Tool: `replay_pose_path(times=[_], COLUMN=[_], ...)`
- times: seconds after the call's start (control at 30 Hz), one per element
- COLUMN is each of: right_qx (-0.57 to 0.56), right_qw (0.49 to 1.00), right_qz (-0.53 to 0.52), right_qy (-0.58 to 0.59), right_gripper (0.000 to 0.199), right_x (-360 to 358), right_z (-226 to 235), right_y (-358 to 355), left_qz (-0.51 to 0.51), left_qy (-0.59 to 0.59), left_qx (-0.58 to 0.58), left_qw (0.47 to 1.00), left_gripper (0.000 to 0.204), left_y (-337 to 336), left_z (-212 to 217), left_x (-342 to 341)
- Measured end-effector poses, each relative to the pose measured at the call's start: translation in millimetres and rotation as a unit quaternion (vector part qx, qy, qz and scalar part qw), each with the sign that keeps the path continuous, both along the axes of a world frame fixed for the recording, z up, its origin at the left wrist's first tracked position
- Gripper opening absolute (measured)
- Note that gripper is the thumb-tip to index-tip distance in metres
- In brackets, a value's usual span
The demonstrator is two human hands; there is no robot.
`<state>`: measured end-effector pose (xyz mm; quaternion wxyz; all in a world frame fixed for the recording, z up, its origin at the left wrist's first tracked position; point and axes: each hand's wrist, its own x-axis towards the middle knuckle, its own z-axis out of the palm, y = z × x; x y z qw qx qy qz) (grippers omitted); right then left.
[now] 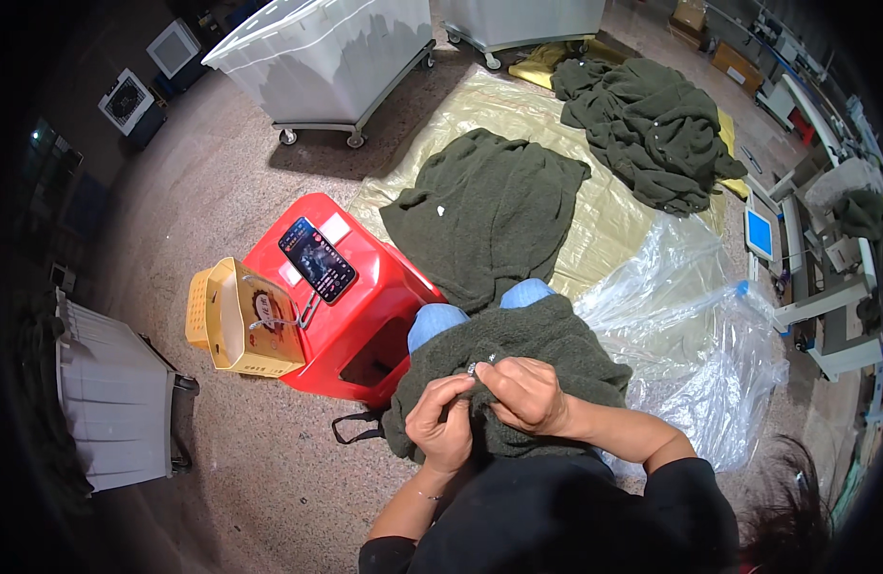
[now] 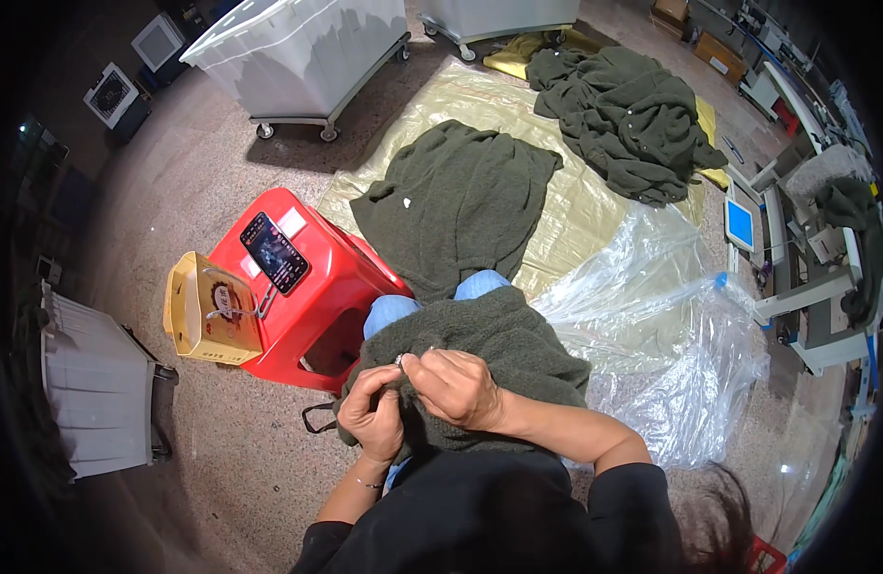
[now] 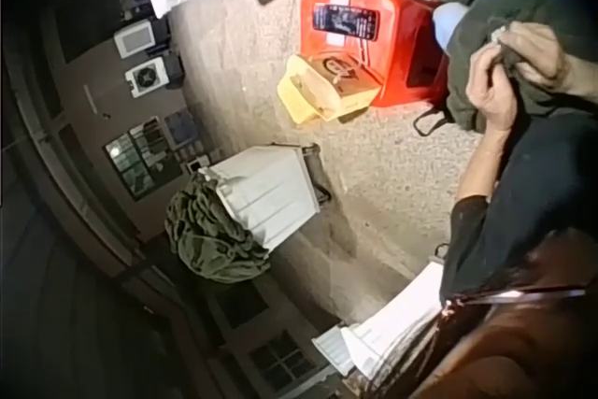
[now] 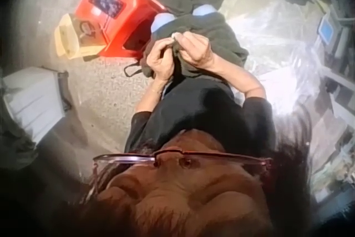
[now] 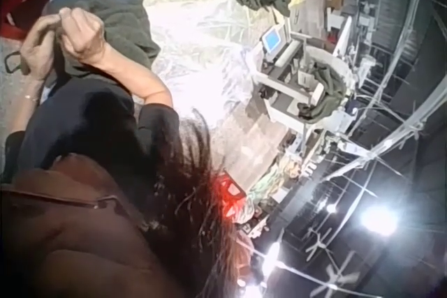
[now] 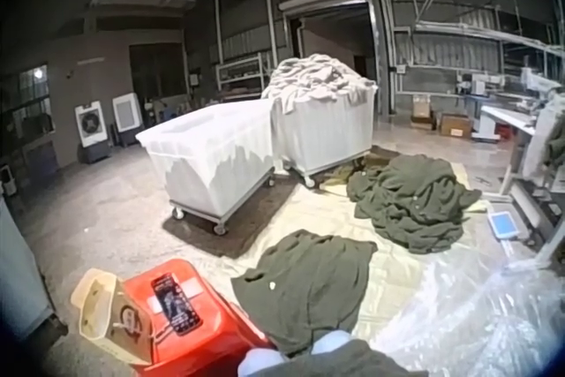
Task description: Inspect green fabric garments for defects or stray threads on a factory floor.
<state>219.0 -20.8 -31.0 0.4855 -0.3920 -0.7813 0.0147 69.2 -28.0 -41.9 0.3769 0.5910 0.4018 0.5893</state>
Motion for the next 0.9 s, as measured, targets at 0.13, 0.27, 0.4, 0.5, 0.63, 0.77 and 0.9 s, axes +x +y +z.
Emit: replay_pose_path(times=[0.13, 0.27, 0.4, 0.5, 0.63, 0.77, 0.9], right_qx=[0.036, -0.001, -0.169, -0.258, -0.229, -0.456, -0.527], right_qw=[0.999, 0.999, 0.984, 0.964, 0.971, 0.872, 0.712], right_qz=[0.025, 0.049, -0.043, -0.035, -0.063, 0.161, 0.458], right_qy=[-0.021, 0.003, -0.043, 0.061, 0.036, 0.078, -0.07], right_gripper=[0.034, 0.036, 0.035, 0.038, 0.04, 0.086, 0.026], right_x=[2, 9, 48, 71, 83, 63, 43], right_z=[-2, -3, -3, 9, 12, 33, 14], right_y=[1, 0, 1, 6, 4, 0, 5], left_qz=[0.019, 0.018, 0.089, 0.002, 0.04, -0.041, -0.326], left_qy=[0.037, 0.135, 0.207, 0.238, 0.31, 0.215, 0.2], left_qx=[-0.006, 0.095, 0.001, -0.072, 0.001, 0.102, 0.147], left_qw=[0.999, 0.986, 0.974, 0.969, 0.95, 0.97, 0.912], left_gripper=[0.022, 0.021, 0.011, 0.012, 0.01, 0.012, 0.017], left_y=[5, 16, 34, 37, 46, 34, 26], left_z=[2, 4, 3, -6, -9, 11, 65], left_x=[-3, -15, -55, -92, -107, -58, -27])
